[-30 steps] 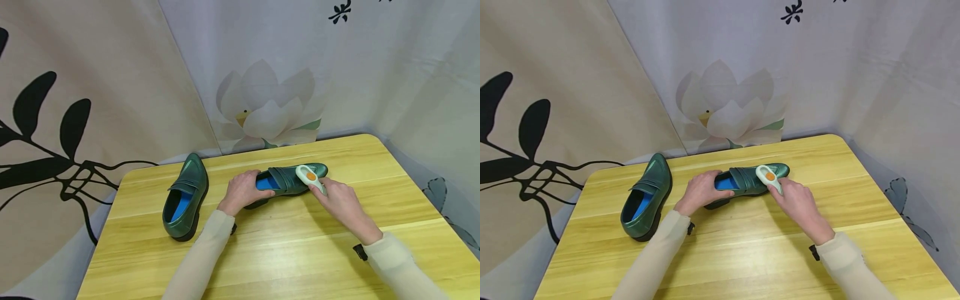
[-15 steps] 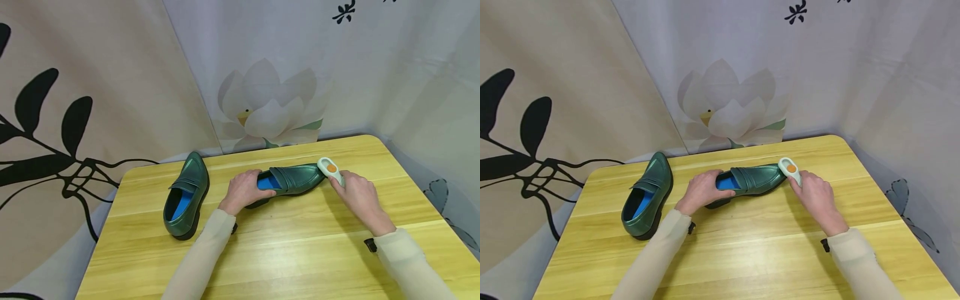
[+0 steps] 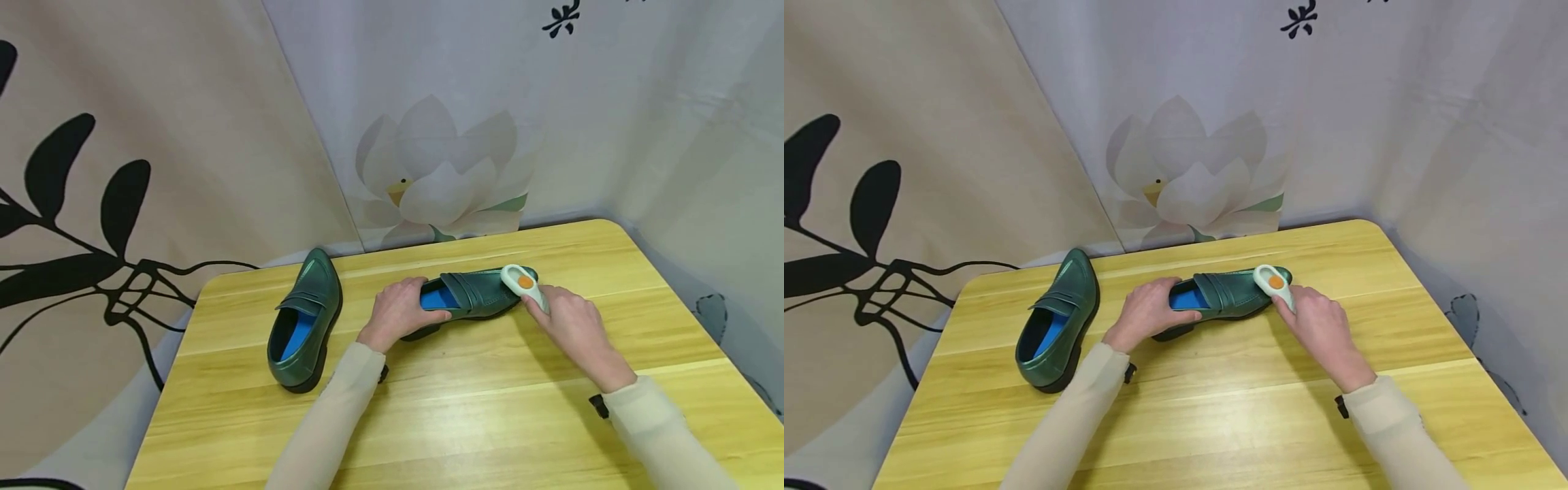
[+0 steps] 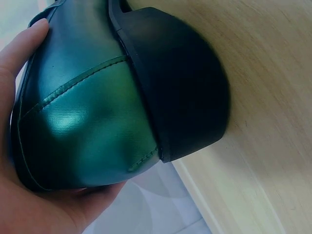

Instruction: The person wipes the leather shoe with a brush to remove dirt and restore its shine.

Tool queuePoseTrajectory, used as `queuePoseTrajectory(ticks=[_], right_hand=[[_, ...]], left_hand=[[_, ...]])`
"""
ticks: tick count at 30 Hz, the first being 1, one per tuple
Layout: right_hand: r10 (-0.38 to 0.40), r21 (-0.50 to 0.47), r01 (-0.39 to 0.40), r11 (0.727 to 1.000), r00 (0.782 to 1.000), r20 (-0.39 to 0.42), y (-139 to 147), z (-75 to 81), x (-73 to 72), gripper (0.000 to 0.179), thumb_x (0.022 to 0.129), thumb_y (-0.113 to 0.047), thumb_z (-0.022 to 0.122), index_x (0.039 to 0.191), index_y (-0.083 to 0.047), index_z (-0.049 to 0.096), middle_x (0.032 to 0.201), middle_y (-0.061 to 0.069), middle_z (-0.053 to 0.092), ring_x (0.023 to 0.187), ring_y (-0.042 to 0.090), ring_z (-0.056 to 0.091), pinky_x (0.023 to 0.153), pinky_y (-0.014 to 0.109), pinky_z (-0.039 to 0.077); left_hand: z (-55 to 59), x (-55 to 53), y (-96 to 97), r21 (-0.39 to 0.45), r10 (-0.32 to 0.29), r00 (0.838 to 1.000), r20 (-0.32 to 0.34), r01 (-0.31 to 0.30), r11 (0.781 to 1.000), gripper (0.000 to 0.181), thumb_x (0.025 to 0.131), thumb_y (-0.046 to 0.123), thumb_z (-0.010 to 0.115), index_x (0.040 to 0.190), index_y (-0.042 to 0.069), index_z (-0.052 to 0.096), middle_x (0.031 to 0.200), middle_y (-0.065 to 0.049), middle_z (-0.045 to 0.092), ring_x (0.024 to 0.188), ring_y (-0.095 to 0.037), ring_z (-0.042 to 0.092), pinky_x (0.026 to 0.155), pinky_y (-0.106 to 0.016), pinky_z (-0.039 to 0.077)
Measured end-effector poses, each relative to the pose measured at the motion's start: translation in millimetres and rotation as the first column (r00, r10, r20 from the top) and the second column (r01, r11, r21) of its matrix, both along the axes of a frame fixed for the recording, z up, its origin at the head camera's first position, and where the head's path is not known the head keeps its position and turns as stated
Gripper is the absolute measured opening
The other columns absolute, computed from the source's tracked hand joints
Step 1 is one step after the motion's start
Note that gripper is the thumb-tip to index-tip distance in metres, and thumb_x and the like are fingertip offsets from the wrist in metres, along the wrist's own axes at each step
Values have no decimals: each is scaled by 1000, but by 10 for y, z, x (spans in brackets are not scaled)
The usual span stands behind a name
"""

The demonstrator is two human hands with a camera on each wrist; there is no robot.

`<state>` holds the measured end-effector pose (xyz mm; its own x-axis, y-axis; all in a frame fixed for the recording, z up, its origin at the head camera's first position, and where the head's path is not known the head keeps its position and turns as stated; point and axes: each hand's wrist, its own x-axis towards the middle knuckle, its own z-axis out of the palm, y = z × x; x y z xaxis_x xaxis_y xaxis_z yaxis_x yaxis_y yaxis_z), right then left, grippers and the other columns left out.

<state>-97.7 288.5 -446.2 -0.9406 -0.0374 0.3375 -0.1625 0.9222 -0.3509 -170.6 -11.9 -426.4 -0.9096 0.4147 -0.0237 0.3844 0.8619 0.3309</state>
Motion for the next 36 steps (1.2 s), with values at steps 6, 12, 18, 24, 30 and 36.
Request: queuePoseTrajectory(ticks=[6,12,18,24,30,36], right_hand=[[-60,3,60,998,998,-21,160,-21,-18,33,99,-24,69,102,9,69,75,17,63,55,29,53,44,48,43],[78,-42,-78,996,997,4,-78,12,63,34,101,-24,69,113,8,69,95,21,72,72,33,67,57,53,54],[95,-19,-94,995,995,22,-95,-10,75,33,101,-25,69,113,6,70,96,21,72,73,34,68,57,52,54],[-20,-5,20,1000,1000,-1,119,-30,3,33,100,-21,70,110,10,68,85,21,67,62,32,59,49,52,48],[61,-34,-60,998,998,12,30,-11,40,35,101,-23,69,116,9,68,96,23,70,73,34,66,58,55,53],[82,-21,-81,996,996,27,-4,-43,51,34,101,-22,69,116,9,68,98,23,71,78,36,68,62,55,55]], left_hand=[[-7,-2,-6,3,-3,1000,-3,3,1000,84,83,68,76,142,10,60,128,-7,69,97,-23,64,80,-42,56],[-2,-5,-10,2,-1,1000,0,1,1000,84,83,68,76,142,10,60,127,-7,69,96,-22,63,79,-41,56],[-10,-10,-10,3,-4,1000,-3,4,1000,86,83,68,75,144,10,59,129,-7,68,97,-23,64,79,-41,56],[-22,-12,-10,-4,-6,1000,-12,6,1000,85,82,69,75,143,10,60,128,-7,69,97,-23,65,79,-41,56],[-21,-8,-15,-3,-8,1000,-11,8,1000,86,82,69,76,143,10,60,128,-8,69,97,-23,66,79,-41,56],[-18,-13,-17,-19,-25,1000,-17,25,1000,87,82,70,75,144,10,59,128,-8,69,97,-22,65,79,-40,56]])
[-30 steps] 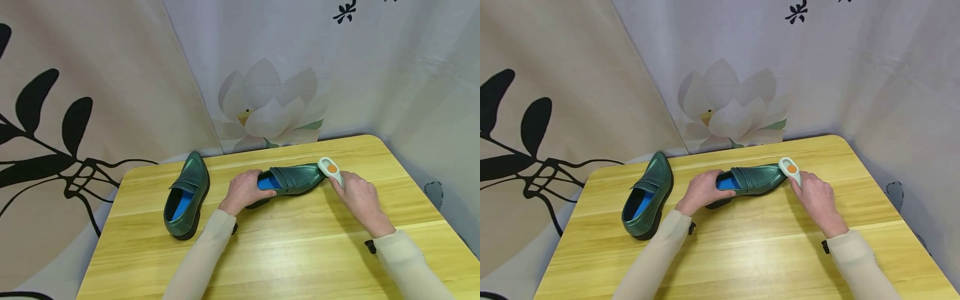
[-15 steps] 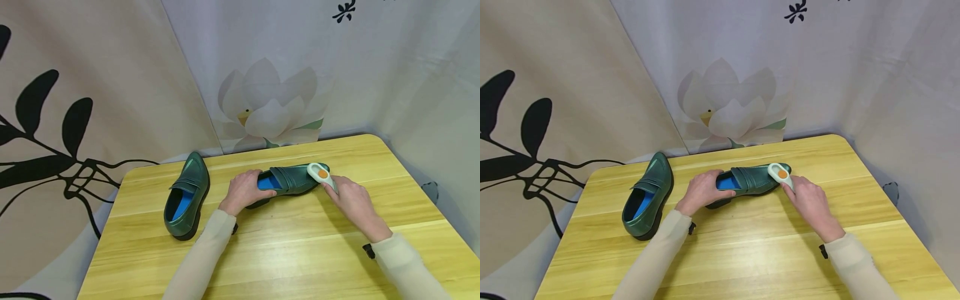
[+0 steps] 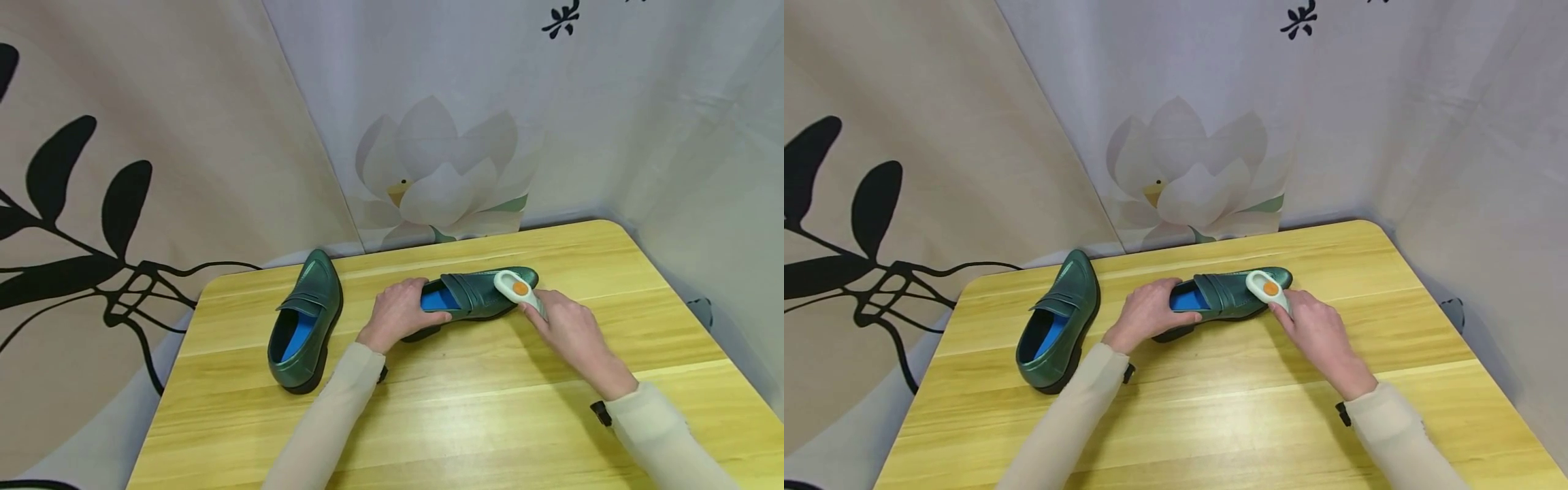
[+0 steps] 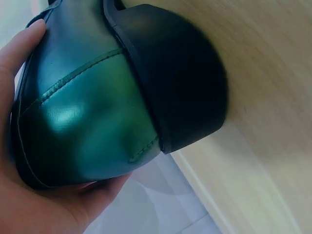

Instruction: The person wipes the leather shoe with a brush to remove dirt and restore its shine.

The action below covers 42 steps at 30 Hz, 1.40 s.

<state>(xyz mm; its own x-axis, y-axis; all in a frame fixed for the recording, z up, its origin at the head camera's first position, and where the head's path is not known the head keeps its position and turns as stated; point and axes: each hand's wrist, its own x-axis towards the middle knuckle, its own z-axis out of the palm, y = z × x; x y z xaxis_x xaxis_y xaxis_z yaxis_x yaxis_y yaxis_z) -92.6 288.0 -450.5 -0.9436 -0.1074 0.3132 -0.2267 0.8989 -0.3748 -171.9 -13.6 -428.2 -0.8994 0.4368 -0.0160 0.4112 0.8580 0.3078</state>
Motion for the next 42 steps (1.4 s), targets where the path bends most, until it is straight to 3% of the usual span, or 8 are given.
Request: queuePoseTrajectory(ticks=[5,12,19,22,25,30,35,42], right_hand=[[-78,-22,78,997,997,12,148,-12,-70,38,102,-22,67,115,13,67,93,25,69,69,34,62,57,55,51],[-89,-64,91,994,996,30,141,29,-88,43,104,-26,65,120,14,65,102,29,69,78,39,65,65,59,52],[-88,-85,89,992,996,13,90,54,-63,45,104,-26,63,124,14,64,105,29,70,79,39,66,66,59,54],[-92,-88,94,992,996,16,78,71,-53,45,104,-27,63,124,13,65,106,29,70,80,39,66,66,58,54],[-96,-91,98,991,995,22,80,85,-49,46,104,-27,64,124,14,64,106,30,70,79,38,65,66,58,54],[-94,-105,95,990,995,22,75,116,-38,47,105,-29,63,124,14,64,104,29,70,78,37,65,66,58,53],[-94,-132,96,987,995,18,18,170,-31,48,106,-34,60,124,10,66,95,20,70,73,31,61,63,50,51],[-50,-158,60,986,997,63,-246,217,-71,48,107,-34,57,126,9,66,88,16,69,73,30,61,66,49,51]], left_hand=[[29,-9,4,-36,-30,999,-16,29,999,87,82,71,74,142,8,60,123,-8,70,90,-21,65,75,-38,57],[154,-37,24,-165,-88,996,-7,86,983,93,78,75,75,139,6,61,120,-10,71,91,-25,69,76,-40,59],[232,-122,71,-227,-97,987,128,124,966,109,75,74,78,156,10,43,143,-12,60,118,-31,64,94,-47,55],[219,-144,78,-198,-84,978,191,123,973,105,78,67,81,157,10,42,143,-11,61,116,-29,65,95,-47,55],[197,-149,82,-163,-72,976,204,106,981,96,80,62,82,153,9,47,138,-9,64,108,-26,67,91,-47,56],[149,-124,84,-138,-68,990,126,85,987,87,80,62,82,145,10,56,120,-7,71,88,-21,65,77,-42,57],[119,-65,75,-116,-76,997,21,78,990,82,79,60,84,141,12,60,117,-7,71,88,-20,64,76,-41,57],[40,37,71,-74,-83,978,-193,69,995,83,78,56,86,142,10,61,125,-11,70,100,-26,69,82,-43,59]])
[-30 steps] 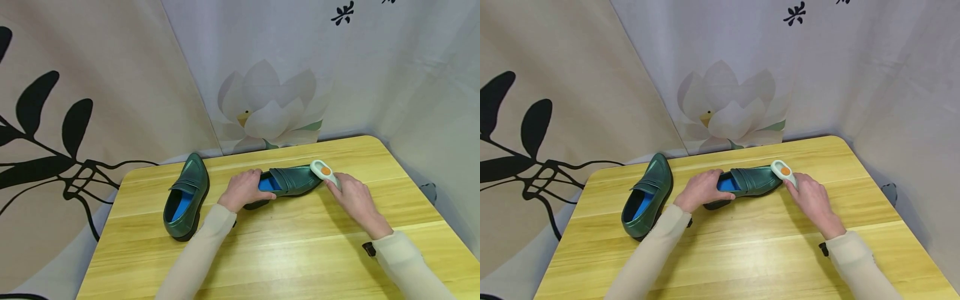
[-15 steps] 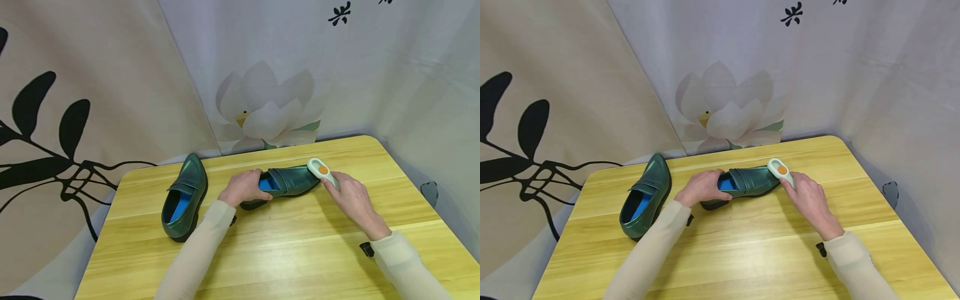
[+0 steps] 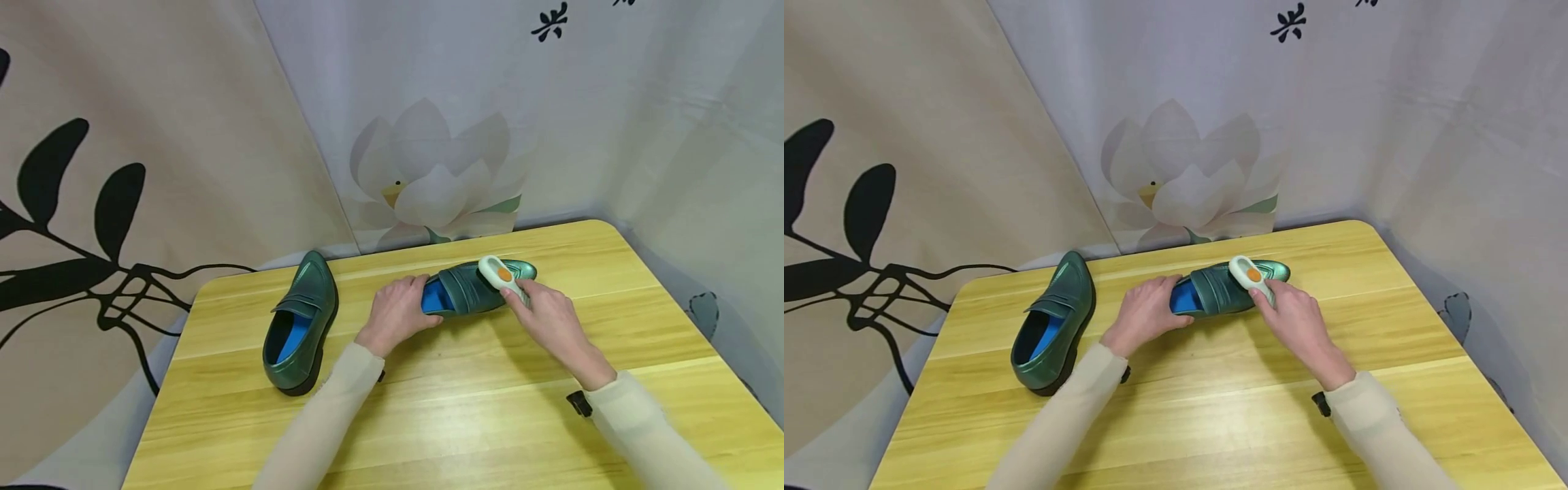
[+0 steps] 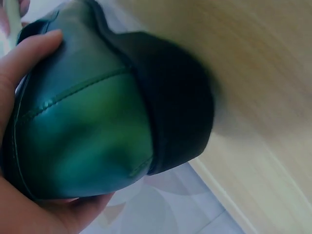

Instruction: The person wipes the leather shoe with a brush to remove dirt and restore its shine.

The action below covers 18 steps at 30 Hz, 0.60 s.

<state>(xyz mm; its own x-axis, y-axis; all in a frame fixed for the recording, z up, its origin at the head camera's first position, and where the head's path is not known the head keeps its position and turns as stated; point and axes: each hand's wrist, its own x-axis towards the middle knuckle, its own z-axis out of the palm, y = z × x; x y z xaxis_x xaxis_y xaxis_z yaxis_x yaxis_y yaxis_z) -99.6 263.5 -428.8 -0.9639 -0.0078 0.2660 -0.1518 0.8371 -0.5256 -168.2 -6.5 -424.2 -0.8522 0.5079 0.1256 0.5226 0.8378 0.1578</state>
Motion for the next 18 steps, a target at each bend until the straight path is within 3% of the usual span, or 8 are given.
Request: queuePoseTrajectory(ticks=[6,13,18], right_hand=[[9,-7,-9,1000,1000,13,-216,-39,-104,48,108,-34,56,126,10,66,81,11,66,69,27,58,62,46,50],[-31,55,32,998,999,-18,-136,-124,-116,45,106,-31,60,122,11,66,93,23,71,73,36,65,62,54,54],[-81,132,87,987,995,-52,94,-175,-74,42,105,-28,62,116,13,66,89,24,69,64,33,61,51,50,50]], left_hand=[[-82,49,8,-11,4,991,-131,-6,1000,84,77,56,87,141,9,61,125,-12,70,102,-27,69,82,-43,59],[-115,92,45,-66,-18,983,-182,6,998,85,78,58,86,141,9,59,127,-11,68,106,-29,68,86,-45,58],[-125,95,52,-94,-8,982,-187,-10,996,84,78,59,85,142,10,59,127,-11,68,107,-29,69,87,-45,58]])
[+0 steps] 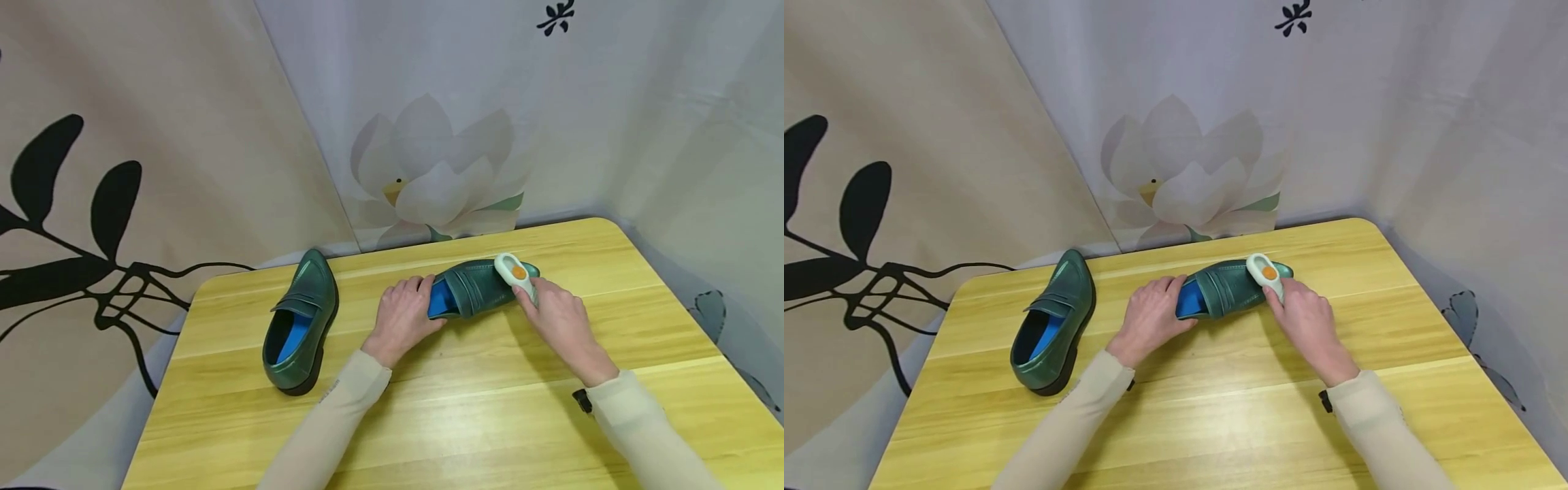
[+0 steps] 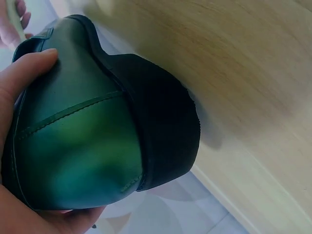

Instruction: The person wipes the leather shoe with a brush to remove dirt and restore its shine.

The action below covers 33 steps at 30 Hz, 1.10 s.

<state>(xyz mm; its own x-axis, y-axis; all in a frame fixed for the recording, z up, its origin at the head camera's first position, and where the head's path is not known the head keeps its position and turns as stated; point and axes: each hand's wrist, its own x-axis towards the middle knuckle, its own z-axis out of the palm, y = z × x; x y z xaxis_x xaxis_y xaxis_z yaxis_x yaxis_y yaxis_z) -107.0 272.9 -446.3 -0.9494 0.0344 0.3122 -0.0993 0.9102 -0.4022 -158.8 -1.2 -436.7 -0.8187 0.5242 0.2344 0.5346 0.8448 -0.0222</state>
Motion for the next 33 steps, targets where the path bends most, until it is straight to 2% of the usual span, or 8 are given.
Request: queuePoseTrajectory(ticks=[4,9,12,15,19,24,27,33], right_hand=[[-7,17,8,1000,1000,-20,75,5,14,41,105,-26,63,113,14,66,86,23,67,61,32,60,48,49,49],[77,1,-77,997,996,-53,-162,33,-23,39,104,-25,64,114,12,66,93,23,70,70,35,65,56,54,54],[102,-1,-103,995,993,-58,-265,49,-32,38,103,-25,65,116,11,66,96,23,70,72,35,67,58,54,55],[83,6,-83,997,994,-65,-187,36,-14,37,102,-25,67,113,10,67,91,21,70,68,33,64,54,51,53],[19,20,-18,1000,999,-47,77,-2,62,36,101,-25,68,108,10,67,82,18,65,60,30,56,47,46,46],[-19,18,20,1000,999,-45,259,-1,134,37,102,-23,67,108,13,67,81,19,65,58,29,55,45,46,45],[6,10,-5,1000,999,-52,179,21,103,37,102,-24,66,109,12,67,82,19,65,60,30,56,48,49,47],[108,-27,-109,994,993,-45,-165,84,-12,39,104,-26,65,118,11,66,95,21,70,69,33,64,58,53,54]], left_hand=[[3,8,11,4,4,1000,3,-4,1000,84,79,59,84,142,10,59,128,-12,68,108,-30,68,87,-45,58],[-8,17,14,14,5,1000,-2,-5,1000,85,78,58,85,143,10,59,127,-12,68,108,-31,68,86,-46,58],[-17,25,22,17,4,1000,-11,-4,1000,85,77,58,85,142,10,59,126,-12,68,107,-30,68,85,-46,58],[-19,30,22,15,1,1000,-17,-1,1000,85,77,59,85,142,10,59,126,-12,68,106,-30,68,85,-45,58],[-17,30,-3,11,-2,999,-33,2,1000,84,77,59,85,141,10,60,126,-12,68,106,-30,69,85,-45,58],[-5,28,-28,10,10,999,-44,-9,1000,83,77,58,86,139,10,61,125,-12,68,105,-30,69,84,-45,58],[-6,32,-25,9,12,999,-41,-11,1000,83,77,58,86,140,10,60,125,-12,68,105,-31,68,84,-46,58],[-16,51,9,9,6,1000,-20,-6,1000,84,77,58,85,141,10,59,127,-12,67,107,-31,67,85,-46,58]])
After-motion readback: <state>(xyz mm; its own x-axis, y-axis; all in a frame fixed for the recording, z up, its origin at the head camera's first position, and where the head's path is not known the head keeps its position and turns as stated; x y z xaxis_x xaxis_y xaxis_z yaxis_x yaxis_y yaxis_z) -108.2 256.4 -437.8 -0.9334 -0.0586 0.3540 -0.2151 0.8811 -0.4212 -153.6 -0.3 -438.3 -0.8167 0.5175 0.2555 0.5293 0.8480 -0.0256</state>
